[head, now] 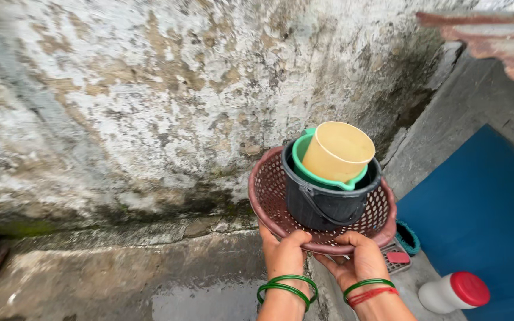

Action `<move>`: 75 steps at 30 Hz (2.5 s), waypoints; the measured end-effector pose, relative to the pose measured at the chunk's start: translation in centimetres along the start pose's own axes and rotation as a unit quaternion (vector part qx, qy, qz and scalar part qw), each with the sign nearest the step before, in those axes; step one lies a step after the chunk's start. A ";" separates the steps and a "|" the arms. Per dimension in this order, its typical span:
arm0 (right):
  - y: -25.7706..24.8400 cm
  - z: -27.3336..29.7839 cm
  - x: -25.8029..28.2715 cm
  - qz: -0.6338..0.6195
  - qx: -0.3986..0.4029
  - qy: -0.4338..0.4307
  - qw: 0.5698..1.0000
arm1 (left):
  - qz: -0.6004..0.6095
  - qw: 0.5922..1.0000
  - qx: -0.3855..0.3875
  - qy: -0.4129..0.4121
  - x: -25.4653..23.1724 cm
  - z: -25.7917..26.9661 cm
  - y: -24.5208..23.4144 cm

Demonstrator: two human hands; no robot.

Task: The person ties a plastic bag, carries a basket of containers across a courtyard, fills a bucket from a water trough, and then pours water onto the concrete floor and scrubs it by hand.

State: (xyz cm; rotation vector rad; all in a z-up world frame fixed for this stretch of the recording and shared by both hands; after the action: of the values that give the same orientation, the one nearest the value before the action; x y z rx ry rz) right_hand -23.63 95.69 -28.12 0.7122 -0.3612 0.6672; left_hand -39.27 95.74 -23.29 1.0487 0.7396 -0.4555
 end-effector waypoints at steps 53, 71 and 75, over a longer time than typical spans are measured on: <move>-18.7 -46.4 1.2 -0.106 -0.115 -0.055 0.986 | -0.264 0.925 0.273 -0.007 46.2 -32.5 0.7; 11.8 -2.1 9.0 -0.158 0.158 -0.210 0.952 | 0.112 0.948 0.296 -0.044 2.0 -10.5 15.7; 13.0 5.9 11.6 -0.153 0.171 -0.251 0.941 | 0.078 0.940 0.327 -0.055 -3.5 -4.1 18.7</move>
State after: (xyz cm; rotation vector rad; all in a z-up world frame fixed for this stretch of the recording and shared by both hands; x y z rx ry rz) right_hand -24.29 103.96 -11.69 1.2487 -0.5948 0.2416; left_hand -30.68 107.63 -10.49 1.6751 0.3973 -0.6375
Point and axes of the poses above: each hand's wrist, its own z-axis away from the middle knuckle, its own y-axis out of the palm, x = y × z, the point moved 6 cm from there along -z, towards the middle knuckle, and after that the axes turned 11 degrees about y, right-handed, at the moved point
